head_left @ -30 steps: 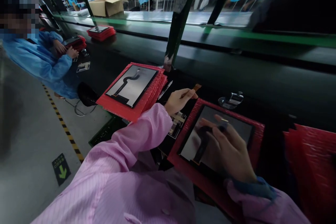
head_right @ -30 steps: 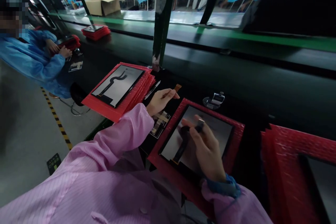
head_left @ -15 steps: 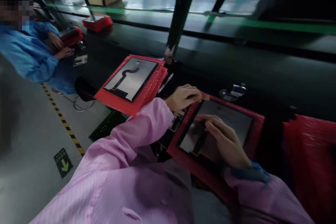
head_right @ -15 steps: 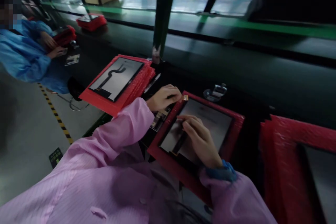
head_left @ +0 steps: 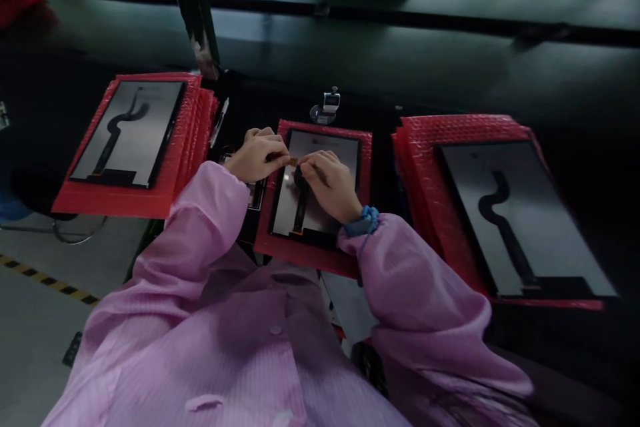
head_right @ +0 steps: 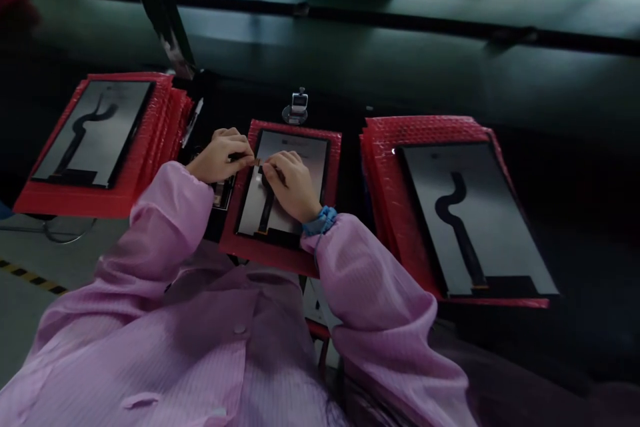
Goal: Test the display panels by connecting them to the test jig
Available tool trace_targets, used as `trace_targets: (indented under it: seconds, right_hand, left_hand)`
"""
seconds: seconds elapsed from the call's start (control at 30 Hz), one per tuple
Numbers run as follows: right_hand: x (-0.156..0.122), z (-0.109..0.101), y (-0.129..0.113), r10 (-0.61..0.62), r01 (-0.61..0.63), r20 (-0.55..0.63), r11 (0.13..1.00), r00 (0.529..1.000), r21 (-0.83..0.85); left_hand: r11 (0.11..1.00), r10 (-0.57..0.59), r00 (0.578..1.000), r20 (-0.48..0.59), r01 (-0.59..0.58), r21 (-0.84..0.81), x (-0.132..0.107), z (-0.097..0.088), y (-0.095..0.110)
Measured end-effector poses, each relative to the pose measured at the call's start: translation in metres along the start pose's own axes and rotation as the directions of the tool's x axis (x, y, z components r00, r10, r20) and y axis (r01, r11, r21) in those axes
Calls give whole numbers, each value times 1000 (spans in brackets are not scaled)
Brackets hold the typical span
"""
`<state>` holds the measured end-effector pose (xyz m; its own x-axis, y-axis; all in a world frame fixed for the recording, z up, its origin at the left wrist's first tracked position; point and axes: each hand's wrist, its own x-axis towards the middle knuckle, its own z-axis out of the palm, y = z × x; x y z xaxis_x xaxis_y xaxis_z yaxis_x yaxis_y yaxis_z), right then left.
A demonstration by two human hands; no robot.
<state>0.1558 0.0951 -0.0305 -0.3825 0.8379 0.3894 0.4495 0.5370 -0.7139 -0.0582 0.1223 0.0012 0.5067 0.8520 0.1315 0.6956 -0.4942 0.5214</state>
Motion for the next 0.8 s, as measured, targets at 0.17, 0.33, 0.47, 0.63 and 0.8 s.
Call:
trace_targets:
  seconds: [0.17, 0.33, 0.47, 0.63, 0.8]
  right_hand:
    - [1, 1, 2, -23, 23, 1, 999, 1000, -43]
    - [1, 3, 4, -38, 38, 5, 993, 999, -111]
    - [0, 4, 4, -53, 53, 3, 995, 999, -90]
    - [0, 4, 3, -45, 46, 6, 994, 999, -96]
    - [-1, 4, 4, -38, 37, -10, 992, 999, -117]
  left_hand:
    - [1000, 10, 999, 33, -9, -22, 0, 1, 3]
    - [999, 12, 999, 38, -10, -47, 0, 2, 6]
    - [999, 3, 999, 33, -1, -53, 0, 3, 6]
    - [998, 7, 999, 38, -5, -65, 1, 3, 6]
    - [997, 15, 999, 40, -12, -77, 1, 3, 6]
